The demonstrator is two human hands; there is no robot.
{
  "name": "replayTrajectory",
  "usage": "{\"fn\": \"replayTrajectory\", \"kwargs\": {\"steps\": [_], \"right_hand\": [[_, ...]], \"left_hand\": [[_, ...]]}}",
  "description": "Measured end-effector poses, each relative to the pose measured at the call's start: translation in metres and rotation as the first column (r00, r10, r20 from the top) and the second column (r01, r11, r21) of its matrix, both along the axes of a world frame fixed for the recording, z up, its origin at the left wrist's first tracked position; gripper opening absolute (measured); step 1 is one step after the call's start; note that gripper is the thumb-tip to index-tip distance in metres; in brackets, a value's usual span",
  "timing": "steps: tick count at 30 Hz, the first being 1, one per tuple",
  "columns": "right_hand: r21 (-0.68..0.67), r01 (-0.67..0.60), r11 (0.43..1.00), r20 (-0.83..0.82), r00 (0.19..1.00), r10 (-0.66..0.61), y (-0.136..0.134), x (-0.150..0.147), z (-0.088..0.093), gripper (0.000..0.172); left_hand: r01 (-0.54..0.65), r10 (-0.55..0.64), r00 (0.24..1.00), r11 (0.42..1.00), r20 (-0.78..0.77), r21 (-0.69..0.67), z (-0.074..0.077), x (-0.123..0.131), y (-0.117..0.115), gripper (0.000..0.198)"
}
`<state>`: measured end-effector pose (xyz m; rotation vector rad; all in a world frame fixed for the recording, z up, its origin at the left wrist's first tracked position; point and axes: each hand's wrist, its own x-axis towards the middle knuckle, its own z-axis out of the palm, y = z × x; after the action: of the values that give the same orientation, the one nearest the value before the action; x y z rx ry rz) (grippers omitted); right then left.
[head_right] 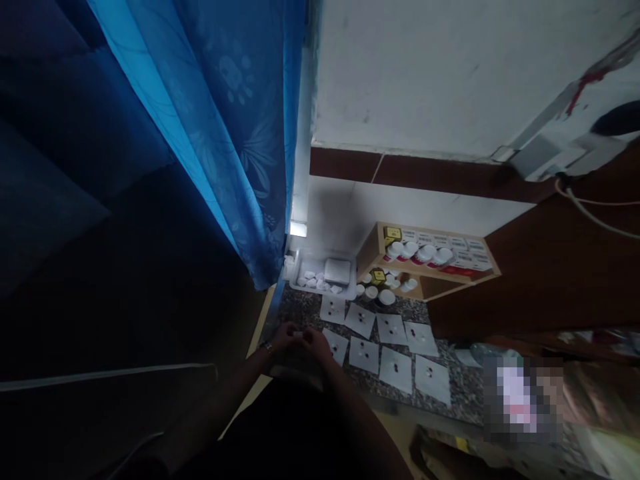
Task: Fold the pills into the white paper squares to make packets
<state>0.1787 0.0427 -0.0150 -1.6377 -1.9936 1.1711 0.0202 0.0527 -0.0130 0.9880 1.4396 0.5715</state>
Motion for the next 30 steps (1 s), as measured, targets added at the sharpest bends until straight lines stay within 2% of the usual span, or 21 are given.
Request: {"fn": "replayTrajectory", "kwargs": {"steps": [5, 8, 10, 15, 19, 22, 25, 30], "right_hand": [[-0.004, -0.053, 0.999, 0.034, 0.998, 0.053, 0.01, 0.003, -0.006, 0.023], [0.033, -0.04, 0.999, 0.1, 0.994, 0.036, 0.01, 0.005, -0.01, 0.022], [0.054, -0.027, 0.998, 0.128, 0.992, 0.02, 0.008, 0.006, -0.012, 0.018], [0.083, -0.038, 0.996, 0.133, 0.991, 0.027, 0.005, 0.007, -0.01, 0.013], [0.093, -0.05, 0.994, 0.141, 0.989, 0.036, 0.003, 0.006, -0.004, 0.016], [0.107, -0.071, 0.992, 0.125, 0.99, 0.057, 0.0, 0.005, 0.002, 0.02], [0.119, -0.082, 0.989, 0.123, 0.99, 0.067, -0.004, 0.004, 0.008, 0.019], [0.089, -0.088, 0.992, 0.161, 0.984, 0.073, -0.006, 0.005, 0.008, 0.021]], "left_hand": [[0.077, -0.064, 0.994, 0.985, -0.087, 0.157, 0.014, 0.002, -0.006, 0.025], [0.12, -0.075, 0.986, 0.941, -0.15, 0.317, 0.02, 0.002, -0.01, 0.015], [0.161, -0.091, 0.975, 0.917, -0.202, 0.364, 0.023, 0.001, -0.011, 0.011], [0.2, -0.109, 0.953, 0.926, -0.282, 0.32, 0.024, -0.004, -0.012, 0.012], [0.192, -0.138, 0.969, 0.943, -0.205, 0.27, 0.022, -0.005, -0.009, 0.012], [0.238, -0.206, 0.964, 0.952, -0.169, 0.193, 0.023, -0.004, -0.005, 0.014], [0.315, -0.278, 0.933, 0.938, -0.23, 0.142, 0.025, -0.003, -0.001, 0.022], [0.418, -0.355, 0.872, 0.899, -0.338, 0.134, 0.028, -0.002, 0.0, 0.017]]}}
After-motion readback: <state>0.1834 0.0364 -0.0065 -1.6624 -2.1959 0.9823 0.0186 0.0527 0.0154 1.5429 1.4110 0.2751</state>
